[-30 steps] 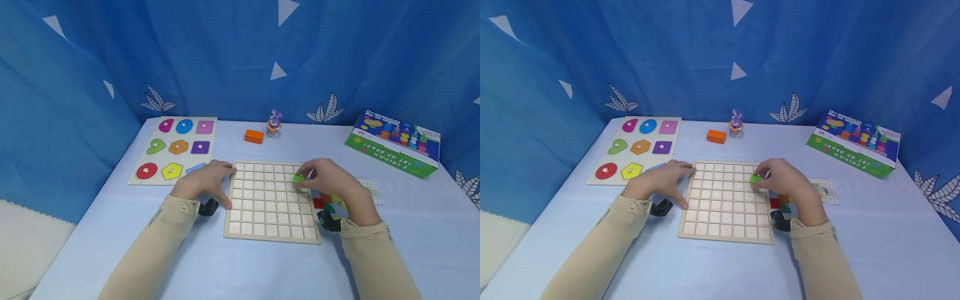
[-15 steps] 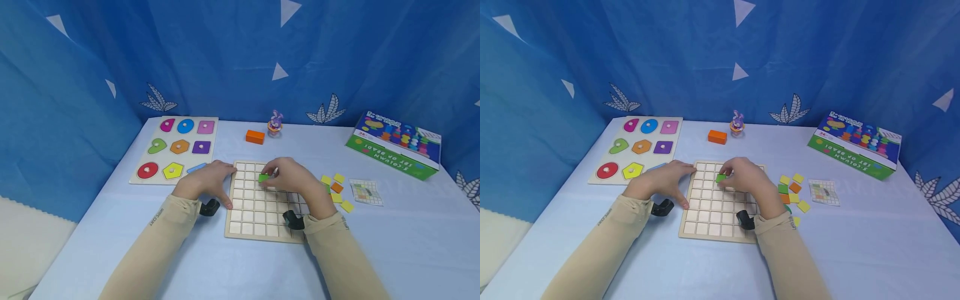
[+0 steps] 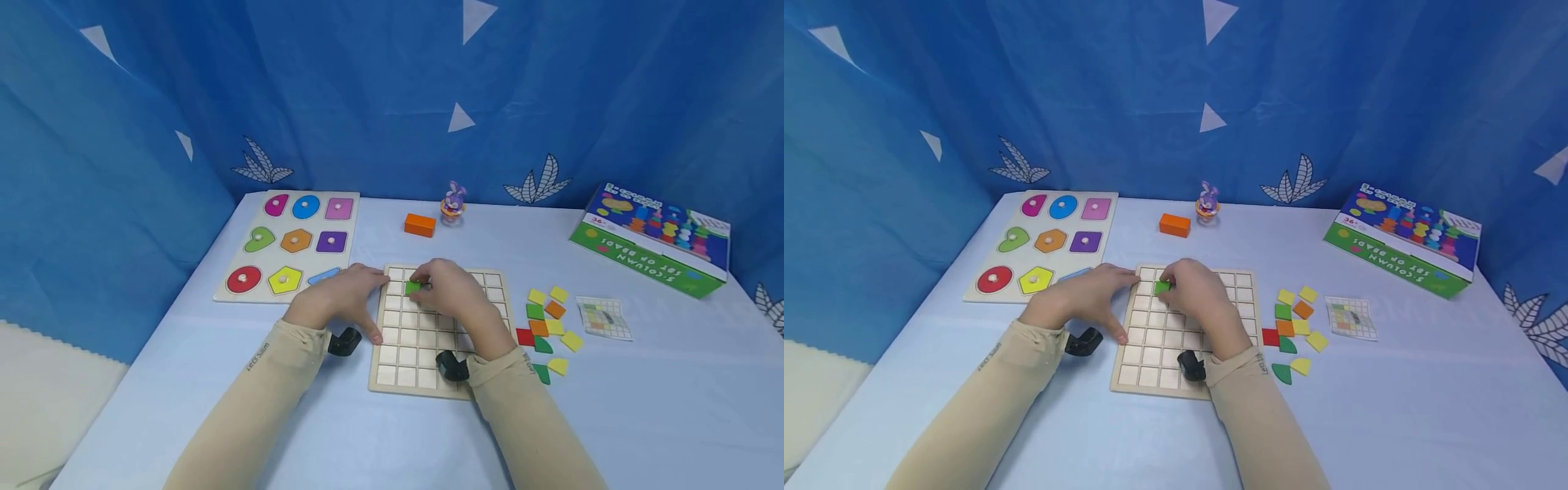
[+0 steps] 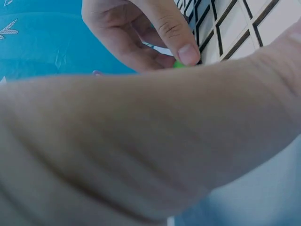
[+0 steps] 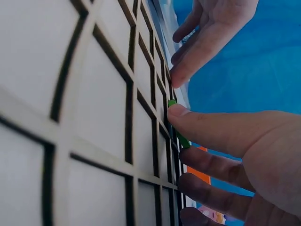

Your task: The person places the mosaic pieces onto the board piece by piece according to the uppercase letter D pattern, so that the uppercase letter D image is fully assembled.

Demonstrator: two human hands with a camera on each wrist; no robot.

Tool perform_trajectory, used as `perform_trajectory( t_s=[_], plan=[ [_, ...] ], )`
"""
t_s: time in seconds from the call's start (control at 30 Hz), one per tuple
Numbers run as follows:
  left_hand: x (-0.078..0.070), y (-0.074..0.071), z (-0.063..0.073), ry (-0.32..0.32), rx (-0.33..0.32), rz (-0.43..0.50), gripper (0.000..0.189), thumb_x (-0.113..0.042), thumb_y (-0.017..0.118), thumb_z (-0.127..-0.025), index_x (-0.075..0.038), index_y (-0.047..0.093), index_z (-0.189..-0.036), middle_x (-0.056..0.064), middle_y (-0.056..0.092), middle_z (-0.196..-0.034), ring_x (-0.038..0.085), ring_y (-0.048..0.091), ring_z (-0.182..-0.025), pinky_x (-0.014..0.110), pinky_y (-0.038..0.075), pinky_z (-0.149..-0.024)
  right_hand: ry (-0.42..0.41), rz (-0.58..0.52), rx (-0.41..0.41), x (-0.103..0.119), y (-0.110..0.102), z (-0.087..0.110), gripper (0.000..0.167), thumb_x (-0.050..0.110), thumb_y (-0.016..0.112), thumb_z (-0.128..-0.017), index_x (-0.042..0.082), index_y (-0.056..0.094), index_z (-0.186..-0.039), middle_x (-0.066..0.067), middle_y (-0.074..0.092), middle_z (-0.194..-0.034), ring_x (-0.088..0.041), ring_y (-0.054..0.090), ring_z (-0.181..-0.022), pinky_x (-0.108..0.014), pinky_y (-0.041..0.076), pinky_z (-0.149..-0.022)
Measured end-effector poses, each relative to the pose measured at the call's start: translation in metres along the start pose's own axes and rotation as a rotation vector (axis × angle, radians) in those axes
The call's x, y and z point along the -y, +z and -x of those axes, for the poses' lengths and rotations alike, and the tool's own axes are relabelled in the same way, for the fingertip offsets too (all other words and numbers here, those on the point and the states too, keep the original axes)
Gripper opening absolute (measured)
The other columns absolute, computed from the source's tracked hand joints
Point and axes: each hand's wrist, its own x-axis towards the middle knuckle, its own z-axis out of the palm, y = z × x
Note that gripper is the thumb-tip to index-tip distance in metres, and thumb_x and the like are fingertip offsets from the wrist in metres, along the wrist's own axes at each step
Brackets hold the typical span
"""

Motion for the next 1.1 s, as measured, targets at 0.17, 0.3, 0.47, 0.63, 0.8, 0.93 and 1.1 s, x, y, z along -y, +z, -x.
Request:
perform_trajectory(
  t_s=[0.17, 0.3, 0.47, 0.63, 0.8, 0.93, 1.1],
  plan=[
    [-0.0012, -0.0009, 0.0009, -0.009, -0.01, -0.009, 0.113, -0.049, 0.097, -0.058, -0.012, 0.047, -0.152, 0.005, 0.044, -0.155, 0.026, 0.034, -0.142, 0.046, 0.036, -0.114, -0.014, -0.011, -0.01, 0.0002, 0.002, -0.002, 0.029, 0.02, 0.08, -0.088, 0.012, 0.076, -0.116, -0.003, 0.07, -0.106, -0.02, 0.062, -0.097, -0.04, 0.054, -0.087],
    [-0.0027, -0.0018, 0.001, -0.009, -0.009, 0.0, 0.112, -0.049, 0.097, -0.058, -0.012, 0.047, -0.152, 0.004, 0.044, -0.155, 0.025, 0.034, -0.142, 0.046, 0.036, -0.114, -0.006, 0.001, -0.013, -0.0002, 0.0037, -0.0035, 0.028, 0.021, 0.079, -0.089, 0.012, 0.076, -0.115, -0.003, 0.07, -0.108, -0.02, 0.063, -0.098, -0.041, 0.054, -0.088],
    [-0.0036, -0.0025, 0.0008, -0.011, -0.01, -0.001, 0.112, -0.048, 0.097, -0.058, -0.013, 0.047, -0.152, 0.004, 0.044, -0.155, 0.024, 0.034, -0.143, 0.044, 0.035, -0.114, 0.006, 0.008, -0.017, -0.0002, 0.0039, -0.0041, 0.03, 0.022, 0.079, -0.089, 0.011, 0.076, -0.117, -0.004, 0.07, -0.107, -0.02, 0.063, -0.098, -0.041, 0.054, -0.088],
    [-0.0037, -0.0019, 0.0007, -0.01, -0.008, 0.002, 0.112, -0.048, 0.097, -0.058, -0.012, 0.048, -0.152, 0.004, 0.044, -0.155, 0.025, 0.034, -0.142, 0.045, 0.036, -0.114, 0.014, -0.003, -0.006, 0.0007, 0.0023, -0.0024, 0.031, 0.021, 0.079, -0.089, 0.01, 0.075, -0.118, -0.004, 0.069, -0.106, -0.021, 0.062, -0.096, -0.041, 0.053, -0.088],
    [-0.0034, -0.001, -0.0004, -0.004, 0.0, 0.001, 0.112, -0.049, 0.097, -0.058, -0.012, 0.047, -0.152, 0.004, 0.043, -0.155, 0.025, 0.034, -0.142, 0.044, 0.035, -0.114, 0.016, -0.011, 0.004, 0.0012, 0.0014, -0.0009, 0.03, 0.019, 0.078, -0.09, 0.009, 0.075, -0.118, -0.005, 0.069, -0.108, -0.021, 0.062, -0.099, -0.042, 0.053, -0.091],
    [-0.003, -0.0008, -0.0002, -0.006, -0.003, 0.0, 0.113, -0.05, 0.097, -0.058, -0.012, 0.047, -0.152, 0.004, 0.043, -0.155, 0.025, 0.034, -0.143, 0.044, 0.035, -0.115, 0.006, -0.02, 0.008, 0.0009, 0.0012, -0.0016, 0.029, 0.018, 0.077, -0.091, 0.009, 0.075, -0.119, -0.005, 0.069, -0.109, -0.021, 0.062, -0.099, -0.042, 0.053, -0.09],
    [-0.0024, -0.0002, 0.0017, -0.016, 0.002, -0.002, 0.113, -0.05, 0.097, -0.058, -0.013, 0.046, -0.152, 0.004, 0.043, -0.156, 0.025, 0.033, -0.143, 0.045, 0.035, -0.115, 0.002, -0.041, 0.027, 0.0018, -0.0027, 0.0, 0.031, 0.018, 0.077, -0.09, 0.01, 0.074, -0.121, -0.006, 0.068, -0.109, -0.022, 0.061, -0.096, -0.041, 0.053, -0.087]
  ],
)
